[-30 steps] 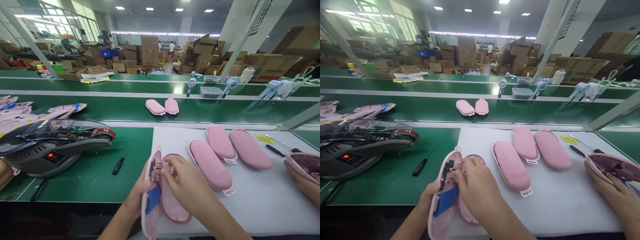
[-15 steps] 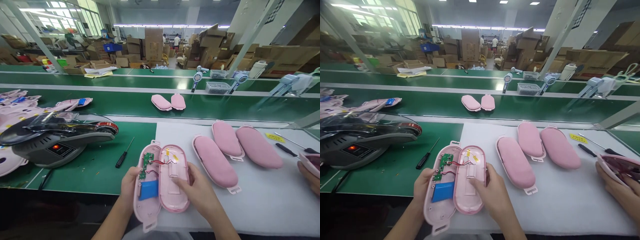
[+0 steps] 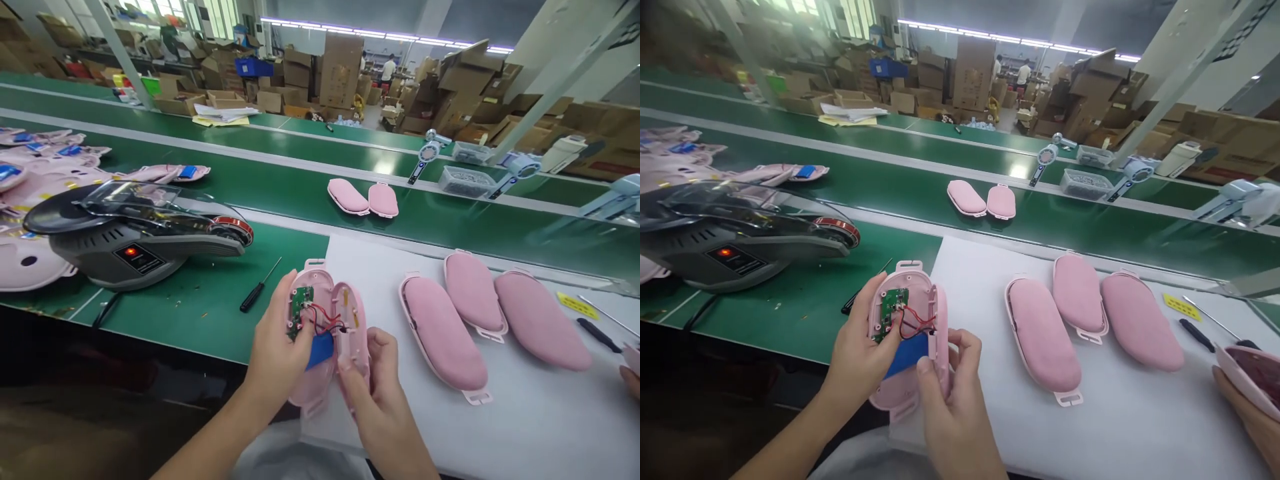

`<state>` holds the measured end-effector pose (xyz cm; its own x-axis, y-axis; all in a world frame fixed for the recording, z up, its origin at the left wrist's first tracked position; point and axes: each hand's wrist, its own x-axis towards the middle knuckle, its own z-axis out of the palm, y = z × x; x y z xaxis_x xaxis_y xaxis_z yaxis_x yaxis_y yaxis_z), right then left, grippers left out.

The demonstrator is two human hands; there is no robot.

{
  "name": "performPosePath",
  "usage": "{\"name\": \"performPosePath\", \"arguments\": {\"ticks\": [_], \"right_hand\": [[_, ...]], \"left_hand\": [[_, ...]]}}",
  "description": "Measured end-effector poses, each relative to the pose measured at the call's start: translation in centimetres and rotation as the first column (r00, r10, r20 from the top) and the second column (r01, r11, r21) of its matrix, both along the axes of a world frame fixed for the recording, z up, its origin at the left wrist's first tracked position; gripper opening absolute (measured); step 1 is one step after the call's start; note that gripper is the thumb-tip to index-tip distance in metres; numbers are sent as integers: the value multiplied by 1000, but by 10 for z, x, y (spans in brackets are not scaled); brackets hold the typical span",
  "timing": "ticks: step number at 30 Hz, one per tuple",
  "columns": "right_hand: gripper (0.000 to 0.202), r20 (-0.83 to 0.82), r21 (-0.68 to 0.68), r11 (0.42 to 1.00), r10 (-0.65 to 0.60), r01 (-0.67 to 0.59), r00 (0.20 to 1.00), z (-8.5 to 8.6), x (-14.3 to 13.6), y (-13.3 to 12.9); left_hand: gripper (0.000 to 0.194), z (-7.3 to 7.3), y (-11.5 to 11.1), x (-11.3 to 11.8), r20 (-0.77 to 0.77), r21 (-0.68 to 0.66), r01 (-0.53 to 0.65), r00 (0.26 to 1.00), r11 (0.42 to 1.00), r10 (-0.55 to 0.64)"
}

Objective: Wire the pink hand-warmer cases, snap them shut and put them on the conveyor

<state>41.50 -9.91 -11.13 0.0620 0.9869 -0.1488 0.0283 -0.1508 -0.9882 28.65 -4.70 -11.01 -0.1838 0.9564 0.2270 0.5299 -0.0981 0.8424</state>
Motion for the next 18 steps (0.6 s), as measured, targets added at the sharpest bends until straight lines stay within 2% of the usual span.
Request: {"name": "performPosePath", "arguments": {"ticks": [3, 6, 9, 11, 14, 18], "right_hand": [[32, -43, 160, 981, -104, 110, 994, -2, -9, 6], [33, -39, 289, 950, -113, 120, 993, -1, -10, 14], [33, -53, 266, 956, -115, 125, 992, 1, -10, 17], [34, -59, 249, 962, -100, 112, 993, 2, -10, 17], [36, -56, 225, 971, -75, 86, 996, 3, -12, 17], [36, -3, 215, 975, -61, 60, 998, 2, -13, 17]], "left_hand": [[48, -1, 1, 9, -68, 228, 7, 998, 974, 8], [42, 3, 5, 7, -63, 278, 143, 989, 950, -130], [36, 12, 10, -6, 27, 165, 290, 954, 943, -298], [28, 18, 12, -15, 45, 68, 326, 943, 943, -329], [20, 26, 16, -23, -11, -41, 322, 947, 946, -322], [46, 37, 17, -24, -135, -169, 272, 946, 947, -296]]}}
